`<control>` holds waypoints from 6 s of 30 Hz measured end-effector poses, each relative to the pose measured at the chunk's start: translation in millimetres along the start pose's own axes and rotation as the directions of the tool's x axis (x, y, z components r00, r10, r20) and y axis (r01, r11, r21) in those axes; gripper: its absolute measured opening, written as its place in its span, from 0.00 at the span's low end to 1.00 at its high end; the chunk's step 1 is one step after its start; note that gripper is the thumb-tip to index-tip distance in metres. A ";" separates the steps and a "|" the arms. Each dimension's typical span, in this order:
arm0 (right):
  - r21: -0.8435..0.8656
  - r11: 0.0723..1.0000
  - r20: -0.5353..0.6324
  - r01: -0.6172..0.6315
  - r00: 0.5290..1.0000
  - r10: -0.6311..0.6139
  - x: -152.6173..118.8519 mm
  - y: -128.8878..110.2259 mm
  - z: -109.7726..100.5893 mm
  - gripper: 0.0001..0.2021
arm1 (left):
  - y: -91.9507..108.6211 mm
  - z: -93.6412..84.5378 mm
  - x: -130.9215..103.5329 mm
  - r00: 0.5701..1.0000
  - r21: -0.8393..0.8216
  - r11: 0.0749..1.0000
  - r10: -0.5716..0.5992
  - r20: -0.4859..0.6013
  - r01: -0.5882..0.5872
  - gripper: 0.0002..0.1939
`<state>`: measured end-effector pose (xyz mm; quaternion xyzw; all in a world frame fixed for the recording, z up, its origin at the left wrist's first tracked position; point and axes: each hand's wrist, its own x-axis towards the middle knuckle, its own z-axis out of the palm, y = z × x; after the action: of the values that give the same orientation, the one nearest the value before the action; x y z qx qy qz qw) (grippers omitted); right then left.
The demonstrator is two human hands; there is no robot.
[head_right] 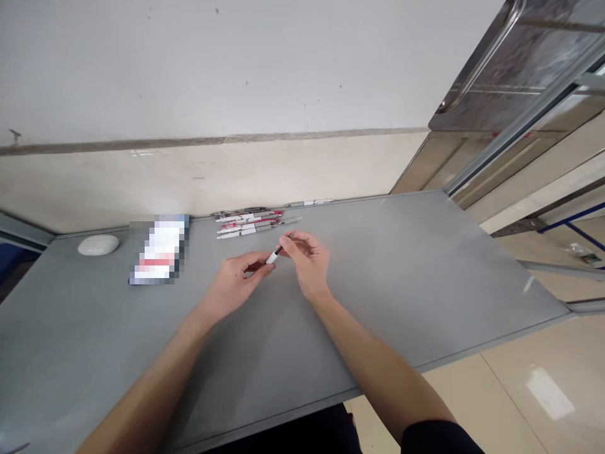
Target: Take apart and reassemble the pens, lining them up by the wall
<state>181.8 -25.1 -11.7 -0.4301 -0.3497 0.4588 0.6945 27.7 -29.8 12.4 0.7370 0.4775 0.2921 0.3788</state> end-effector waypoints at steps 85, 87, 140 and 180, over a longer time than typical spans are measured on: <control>0.025 0.990 0.251 -0.139 0.959 0.129 34.8 -4.6 -8.7 0.09 | -3.9 -52.5 17.9 0.974 -0.176 0.981 -0.035 0.222 0.075 0.10; 0.059 0.993 0.193 -0.102 0.977 0.089 34.2 -4.1 -6.0 0.09 | -3.5 -58.0 19.9 0.968 -0.134 0.986 -0.060 0.242 0.094 0.10; 0.192 0.981 -0.060 -0.007 0.998 0.019 36.9 -3.8 5.5 0.08 | -3.3 -65.4 30.4 0.890 -0.066 0.989 -0.088 0.447 0.131 0.09; 0.186 0.975 0.041 -0.123 0.992 0.118 30.6 1.6 5.0 0.11 | -7.2 -55.7 27.3 0.886 -0.113 0.986 -0.055 0.460 0.120 0.11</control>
<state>187.1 5.3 -8.5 -0.3763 -0.2883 0.5372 0.6977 -9.7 12.9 38.4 0.7346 0.3870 0.1264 0.5429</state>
